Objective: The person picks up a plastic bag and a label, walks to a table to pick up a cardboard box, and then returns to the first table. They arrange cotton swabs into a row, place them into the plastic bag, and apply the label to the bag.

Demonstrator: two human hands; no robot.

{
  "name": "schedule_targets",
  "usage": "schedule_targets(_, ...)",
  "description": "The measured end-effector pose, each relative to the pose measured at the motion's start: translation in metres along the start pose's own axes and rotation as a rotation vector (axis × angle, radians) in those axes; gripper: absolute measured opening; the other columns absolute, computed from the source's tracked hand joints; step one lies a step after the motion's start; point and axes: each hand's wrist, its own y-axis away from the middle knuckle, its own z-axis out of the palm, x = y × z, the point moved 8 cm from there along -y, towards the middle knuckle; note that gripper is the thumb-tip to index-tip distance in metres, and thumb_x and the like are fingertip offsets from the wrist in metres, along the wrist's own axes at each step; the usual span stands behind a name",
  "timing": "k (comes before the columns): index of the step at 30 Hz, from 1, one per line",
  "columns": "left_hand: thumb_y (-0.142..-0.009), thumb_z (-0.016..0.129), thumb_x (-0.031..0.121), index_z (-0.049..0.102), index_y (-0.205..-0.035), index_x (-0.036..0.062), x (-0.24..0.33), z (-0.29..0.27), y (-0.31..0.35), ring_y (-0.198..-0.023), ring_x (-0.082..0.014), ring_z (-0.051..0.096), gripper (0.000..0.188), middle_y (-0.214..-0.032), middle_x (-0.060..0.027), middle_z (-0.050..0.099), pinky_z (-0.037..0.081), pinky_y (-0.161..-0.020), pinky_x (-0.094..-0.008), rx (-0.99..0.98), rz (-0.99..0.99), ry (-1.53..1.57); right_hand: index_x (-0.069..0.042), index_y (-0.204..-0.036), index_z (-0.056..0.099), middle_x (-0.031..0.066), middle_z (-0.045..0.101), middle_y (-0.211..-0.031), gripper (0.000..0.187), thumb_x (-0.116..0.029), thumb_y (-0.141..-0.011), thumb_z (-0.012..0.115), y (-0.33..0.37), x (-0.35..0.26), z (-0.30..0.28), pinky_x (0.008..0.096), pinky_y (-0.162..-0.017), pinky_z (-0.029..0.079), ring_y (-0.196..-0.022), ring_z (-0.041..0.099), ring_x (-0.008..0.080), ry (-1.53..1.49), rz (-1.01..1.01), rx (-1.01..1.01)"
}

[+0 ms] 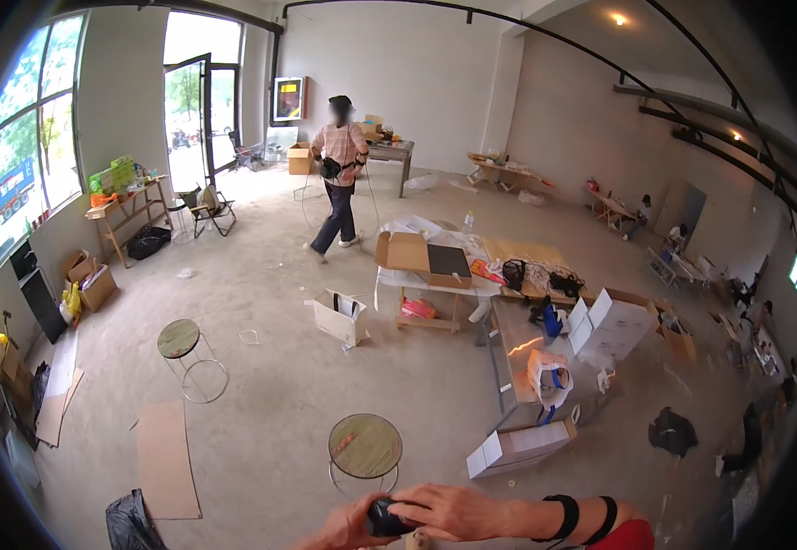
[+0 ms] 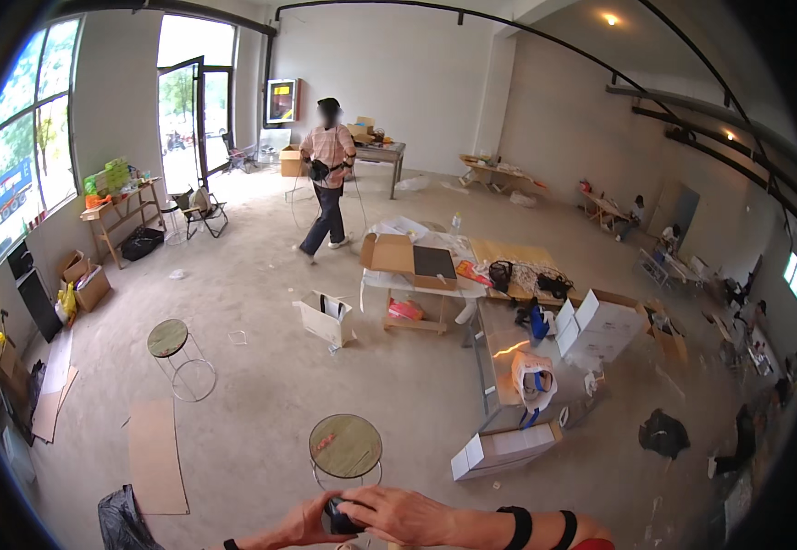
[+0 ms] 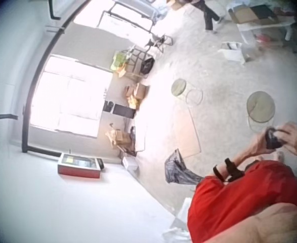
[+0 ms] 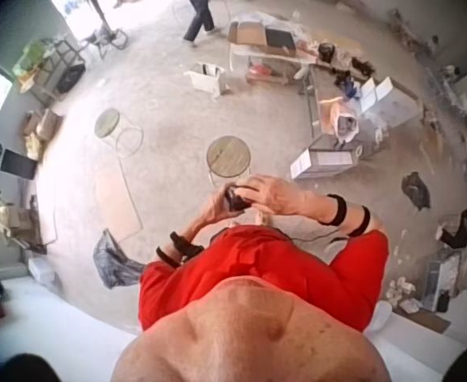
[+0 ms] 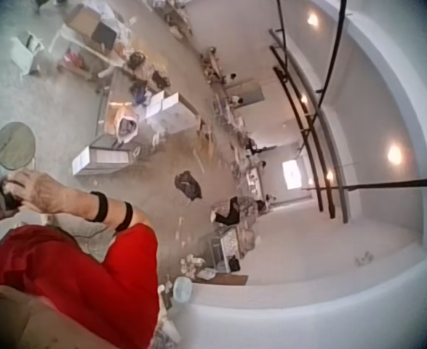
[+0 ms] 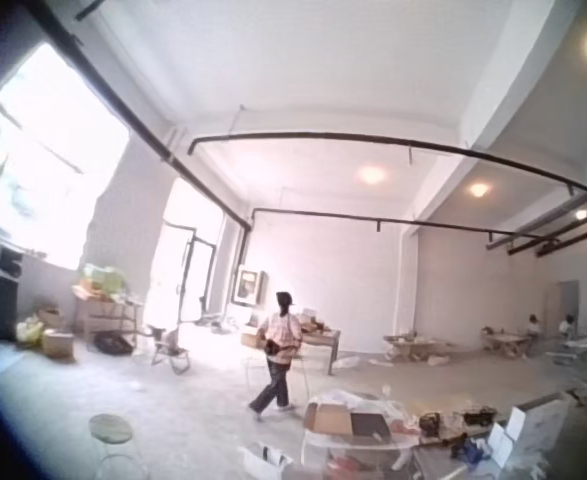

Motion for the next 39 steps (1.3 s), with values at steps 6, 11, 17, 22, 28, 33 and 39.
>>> schedule_targets(6, -0.064, 0.085, 0.034, 0.044, -0.123, 0.0075, 0.019, -0.009, -0.026, -0.090, -0.0372, 0.065, 0.077, -0.102, -0.0161, 0.064, 0.054, -0.074, -0.0428, 0.070, 0.241, -0.210, -0.006, -0.141, 0.032, 0.0170, 0.048, -0.121, 0.069, -0.024, -0.082, 0.064, 0.011, 0.018, 0.006, 0.0363, -0.082, 0.051, -0.105, 0.055, 0.0306, 0.049, 0.432, -0.383)
schedule_targets(11, -0.062, 0.085, 0.034, 0.046, -0.119, 0.0066, 0.011, -0.010, -0.033, -0.090, -0.0341, 0.065, 0.075, -0.101, -0.0149, 0.064, 0.054, -0.074, -0.0415, 0.187, 0.364, -0.147, -0.004, -0.136, 0.037, 0.0196, 0.048, -0.118, 0.064, -0.027, -0.083, 0.063, 0.004, 0.001, -0.029, 0.0399, -0.077, 0.052, -0.099, 0.057, 0.0327, 0.076, -0.035, 0.062)
schedule_targets(17, -0.061, 0.085, 0.033, 0.048, -0.117, 0.0075, 0.033, 0.002, -0.055, -0.090, -0.0323, 0.065, 0.071, -0.098, -0.0141, 0.065, 0.053, -0.076, -0.0413, 0.096, 0.283, -0.226, -0.004, -0.136, 0.035, 0.0200, 0.052, -0.107, 0.072, -0.033, -0.079, 0.069, 0.035, 0.031, -0.003, 0.0422, -0.076, 0.052, -0.094, 0.060, 0.0347, 0.091, 0.141, -0.062)
schedule_targets(22, -0.061, 0.086, 0.034, 0.048, -0.117, 0.0053, 0.015, 0.009, -0.053, -0.090, -0.0330, 0.066, 0.074, -0.099, -0.0157, 0.066, 0.054, -0.076, -0.0408, 0.069, 0.217, -0.288, 0.000, -0.120, 0.045, 0.0183, 0.053, -0.102, 0.057, -0.029, -0.079, 0.070, 0.027, 0.028, -0.029, 0.0401, -0.071, 0.053, -0.092, 0.060, 0.0337, 0.029, 0.227, 0.010)
schedule_targets(28, -0.061, 0.087, 0.034, 0.047, -0.117, 0.0057, 0.017, 0.020, -0.060, -0.085, -0.0332, 0.067, 0.075, -0.096, -0.0146, 0.066, 0.055, -0.073, -0.0406, 0.088, 0.219, -0.214, -0.002, -0.131, 0.040, 0.0185, 0.052, -0.112, 0.065, -0.034, -0.082, 0.068, 0.044, 0.038, -0.007, 0.0416, -0.073, 0.052, -0.092, 0.059, 0.0341, -0.022, 0.139, -0.018)
schedule_targets(33, -0.061, 0.087, 0.034, 0.045, -0.119, 0.0062, 0.020, 0.025, -0.073, -0.089, -0.0334, 0.067, 0.077, -0.099, -0.0155, 0.066, 0.055, -0.075, -0.0410, 0.058, 0.199, -0.170, 0.001, -0.134, 0.040, 0.0170, 0.054, -0.120, 0.072, -0.032, -0.079, 0.073, 0.052, 0.046, -0.025, 0.0396, -0.073, 0.054, -0.097, 0.061, 0.0327, 0.022, 0.319, 0.051)
schedule_targets(39, -0.068, 0.083, 0.034, 0.050, -0.119, 0.0050, 0.023, 0.014, -0.050, -0.096, -0.0274, 0.067, 0.067, -0.105, -0.0137, 0.067, 0.054, -0.082, -0.0379, 0.177, 0.230, -0.076, -0.007, -0.083, 0.060, 0.0096, 0.066, -0.097, 0.018, -0.002, -0.073, 0.074, 0.106, -0.010, -0.267, 0.0300, -0.059, 0.048, -0.067, 0.061, 0.0177, 0.273, 0.160, 0.992)
